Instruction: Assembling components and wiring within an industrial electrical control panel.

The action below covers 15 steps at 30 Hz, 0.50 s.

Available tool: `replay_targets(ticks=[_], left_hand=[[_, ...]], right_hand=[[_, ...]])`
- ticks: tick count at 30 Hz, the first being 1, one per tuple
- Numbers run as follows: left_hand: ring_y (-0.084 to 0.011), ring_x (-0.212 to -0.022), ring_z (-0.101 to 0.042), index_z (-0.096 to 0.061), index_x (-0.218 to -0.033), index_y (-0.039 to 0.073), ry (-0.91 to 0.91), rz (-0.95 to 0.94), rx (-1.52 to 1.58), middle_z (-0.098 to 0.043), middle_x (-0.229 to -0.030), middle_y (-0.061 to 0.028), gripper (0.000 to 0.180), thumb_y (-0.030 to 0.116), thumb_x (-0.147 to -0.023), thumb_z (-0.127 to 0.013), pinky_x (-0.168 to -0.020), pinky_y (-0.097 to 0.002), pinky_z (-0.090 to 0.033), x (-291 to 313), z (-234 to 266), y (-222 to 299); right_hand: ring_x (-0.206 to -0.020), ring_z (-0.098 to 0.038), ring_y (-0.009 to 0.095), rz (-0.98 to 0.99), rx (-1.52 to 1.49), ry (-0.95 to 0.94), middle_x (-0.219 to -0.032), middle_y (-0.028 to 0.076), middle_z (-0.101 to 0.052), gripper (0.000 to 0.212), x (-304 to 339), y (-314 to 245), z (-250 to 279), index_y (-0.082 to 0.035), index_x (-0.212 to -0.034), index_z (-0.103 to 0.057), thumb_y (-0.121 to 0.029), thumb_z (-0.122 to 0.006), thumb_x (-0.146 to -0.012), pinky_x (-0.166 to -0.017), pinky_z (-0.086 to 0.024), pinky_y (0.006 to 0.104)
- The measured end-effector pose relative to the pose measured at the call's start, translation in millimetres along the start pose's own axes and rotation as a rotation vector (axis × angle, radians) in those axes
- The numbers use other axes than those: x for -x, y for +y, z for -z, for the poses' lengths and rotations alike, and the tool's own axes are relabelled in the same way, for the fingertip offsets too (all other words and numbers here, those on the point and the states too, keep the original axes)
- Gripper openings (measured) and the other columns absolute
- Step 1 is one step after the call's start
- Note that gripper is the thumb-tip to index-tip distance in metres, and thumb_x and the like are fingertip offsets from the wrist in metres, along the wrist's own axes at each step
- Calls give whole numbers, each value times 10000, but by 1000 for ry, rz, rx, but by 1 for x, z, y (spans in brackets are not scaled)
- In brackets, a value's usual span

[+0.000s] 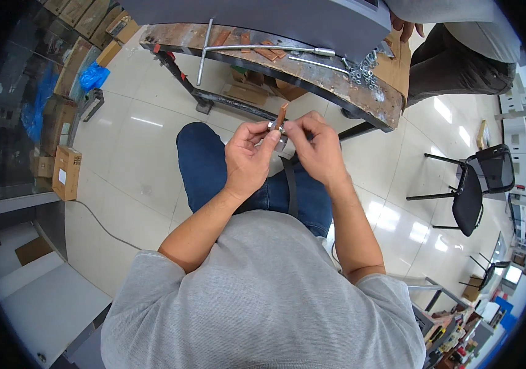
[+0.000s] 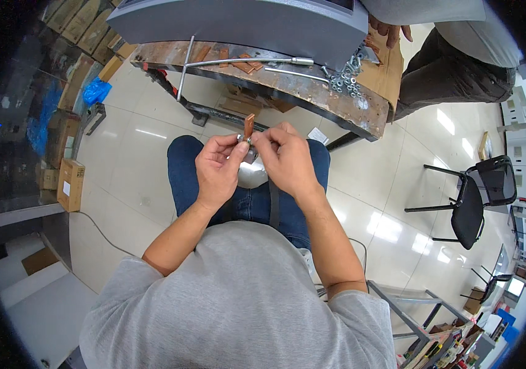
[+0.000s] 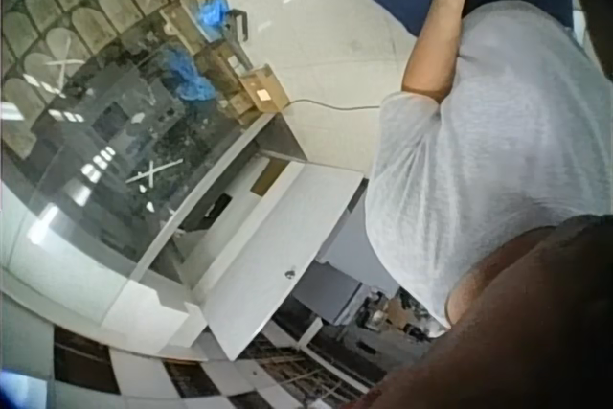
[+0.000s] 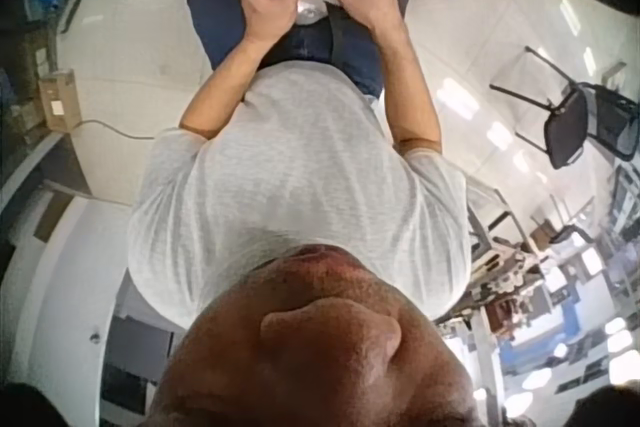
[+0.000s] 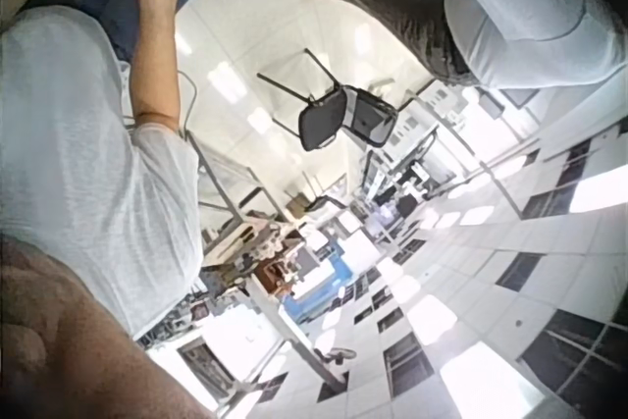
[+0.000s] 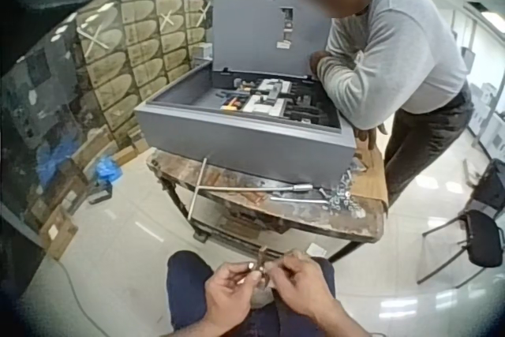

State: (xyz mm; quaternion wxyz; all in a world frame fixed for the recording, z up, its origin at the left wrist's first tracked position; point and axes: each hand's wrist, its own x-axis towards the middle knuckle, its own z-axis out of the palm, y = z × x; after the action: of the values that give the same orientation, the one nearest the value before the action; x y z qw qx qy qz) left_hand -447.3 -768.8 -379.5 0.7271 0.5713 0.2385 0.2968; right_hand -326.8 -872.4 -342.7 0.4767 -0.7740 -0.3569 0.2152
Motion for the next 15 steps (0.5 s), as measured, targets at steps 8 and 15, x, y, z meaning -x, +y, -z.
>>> replay_targets(ticks=[8,15], left_hand=[[-130,-989,-640,-581,-1104,-42,-3,-56,1,-666,-1072,-105,213,24,-924,-672,-854,-253,-541,-3,-2,5],[-135,-994,-640,-579,-1111,-48,-32,-100,7,-664,-1071,-106,211,19,-928,-662,-863,-255,-542,-2,0,0]], right_hand=[[-761,-567,87,11,-202,7,-880,36,-627,161,0,-3,1,13,-984,-682,-103,-726,-882,-674,-450,226],[-775,-595,110,76,-31,9,-873,51,-634,145,2,-4,4,14,-957,-699,-105,-730,-880,-693,-470,246]])
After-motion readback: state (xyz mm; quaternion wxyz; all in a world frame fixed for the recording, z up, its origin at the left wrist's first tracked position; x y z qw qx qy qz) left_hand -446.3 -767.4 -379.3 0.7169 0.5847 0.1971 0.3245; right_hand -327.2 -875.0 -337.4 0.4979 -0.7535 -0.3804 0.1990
